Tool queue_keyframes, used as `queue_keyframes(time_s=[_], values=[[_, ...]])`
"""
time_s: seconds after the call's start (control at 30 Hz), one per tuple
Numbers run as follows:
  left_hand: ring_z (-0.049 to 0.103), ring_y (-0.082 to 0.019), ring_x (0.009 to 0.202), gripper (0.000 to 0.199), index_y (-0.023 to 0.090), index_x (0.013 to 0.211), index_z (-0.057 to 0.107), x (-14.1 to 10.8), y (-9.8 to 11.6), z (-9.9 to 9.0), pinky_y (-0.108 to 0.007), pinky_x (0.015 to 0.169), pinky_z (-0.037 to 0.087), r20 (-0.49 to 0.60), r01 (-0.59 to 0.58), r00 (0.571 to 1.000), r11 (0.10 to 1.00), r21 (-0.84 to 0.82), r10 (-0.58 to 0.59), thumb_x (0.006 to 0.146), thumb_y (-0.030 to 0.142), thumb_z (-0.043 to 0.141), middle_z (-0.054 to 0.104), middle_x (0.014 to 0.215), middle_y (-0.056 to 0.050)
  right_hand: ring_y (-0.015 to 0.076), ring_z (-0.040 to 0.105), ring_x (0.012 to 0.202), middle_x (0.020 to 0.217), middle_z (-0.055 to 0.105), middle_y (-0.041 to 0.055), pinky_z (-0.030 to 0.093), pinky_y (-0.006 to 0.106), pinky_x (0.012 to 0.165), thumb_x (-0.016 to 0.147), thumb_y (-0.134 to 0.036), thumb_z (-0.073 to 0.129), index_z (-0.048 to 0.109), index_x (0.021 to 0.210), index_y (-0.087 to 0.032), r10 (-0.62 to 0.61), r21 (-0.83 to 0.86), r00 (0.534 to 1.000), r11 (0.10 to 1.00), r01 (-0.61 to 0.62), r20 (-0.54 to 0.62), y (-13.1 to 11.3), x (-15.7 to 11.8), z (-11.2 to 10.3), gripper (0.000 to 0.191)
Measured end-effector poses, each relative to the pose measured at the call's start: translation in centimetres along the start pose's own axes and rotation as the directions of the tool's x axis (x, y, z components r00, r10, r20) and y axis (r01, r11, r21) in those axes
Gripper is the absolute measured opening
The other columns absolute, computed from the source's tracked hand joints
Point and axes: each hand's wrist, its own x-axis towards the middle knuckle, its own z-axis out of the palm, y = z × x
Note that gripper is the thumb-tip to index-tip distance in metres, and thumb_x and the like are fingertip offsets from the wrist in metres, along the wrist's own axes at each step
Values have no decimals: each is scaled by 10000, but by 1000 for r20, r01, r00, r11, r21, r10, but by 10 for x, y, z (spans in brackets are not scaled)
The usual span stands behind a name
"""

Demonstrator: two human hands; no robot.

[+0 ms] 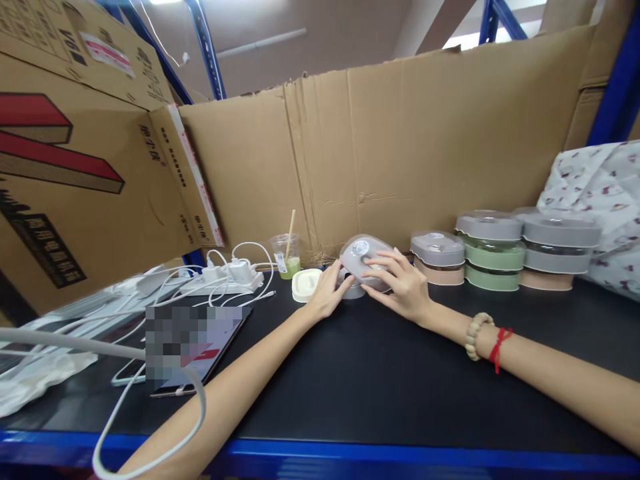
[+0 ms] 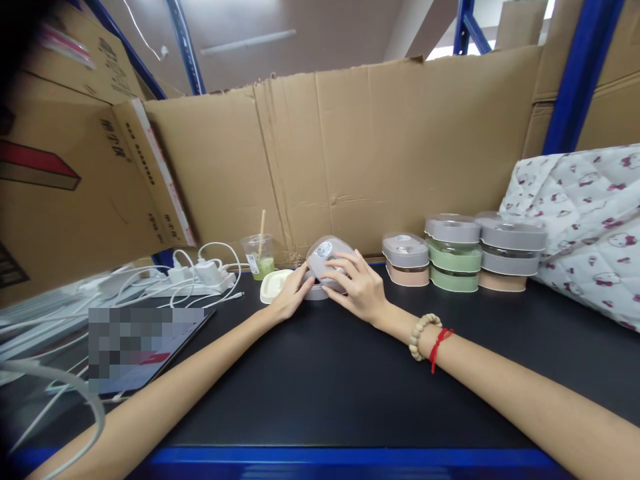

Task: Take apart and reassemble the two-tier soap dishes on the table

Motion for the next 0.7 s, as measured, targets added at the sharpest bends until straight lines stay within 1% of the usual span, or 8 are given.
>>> queue_keyframes(time_s=[0.07,0.13,0.2,0.27,0.37,0.47,0.57,0.7], values=[[361,-258,1245,597,141,1329,328,-2,2,2,-420,1048,281,-37,-67,997,989,-132,63,866,515,375,408,1327,-139,206,553,1006,957,652,24,444,403,913,827,-279,557,611,883,-233,61,15,998,998,-61,-20,-1,1,-2,91],[369,-258,1239,665,149,1347,288,-3,6,7,-413,1034,308,-97,-127,990,956,-265,105,845,572,393,399,1323,-145,208,555,988,953,644,27,461,393,885,806,-288,582,605,882,-239,119,41,992,992,-118,-43,-1,2,-5,93],[381,-253,1230,714,168,1376,219,-4,9,12,-405,1019,333,-184,-162,978,918,-362,100,835,587,425,338,1353,-152,214,554,965,950,629,36,477,395,854,785,-304,600,601,885,-241,197,78,979,978,-192,-56,-3,2,-6,118],[410,-243,1200,735,201,1396,161,-5,11,16,-396,993,367,-268,-187,960,898,-398,81,835,573,457,284,1366,-154,224,550,948,958,606,51,491,406,820,760,-332,614,602,905,-239,306,120,952,946,-300,-30,-5,2,-5,172],[432,-229,1162,730,251,1404,141,-5,11,20,-376,945,414,-349,-237,930,919,-316,119,835,551,487,233,1371,-140,241,543,956,1013,559,74,523,404,740,700,-370,637,597,981,-235,479,203,872,848,-489,102,-8,0,-1,315],[430,-219,1146,684,273,1412,127,-6,12,21,-354,903,447,-349,-322,904,931,-170,249,867,520,458,233,1367,-130,255,524,1026,1116,504,91,540,393,704,642,-369,639,558,1094,-241,586,323,769,698,-639,255,-6,-2,2,476],[379,-222,1195,597,281,1418,120,-8,17,21,-345,908,445,-340,-405,865,913,-39,369,918,470,385,280,1350,-119,271,489,1097,1216,462,108,538,406,728,629,-373,623,495,1184,-245,600,443,712,561,-699,364,-3,-2,3,584],[365,-213,1221,504,303,1415,146,-11,22,22,-301,871,466,-347,-442,835,896,38,426,954,406,323,290,1362,-105,295,443,1169,1301,428,115,535,429,741,643,-437,618,365,1291,-259,564,549,642,355,-757,520,-4,0,2,718]])
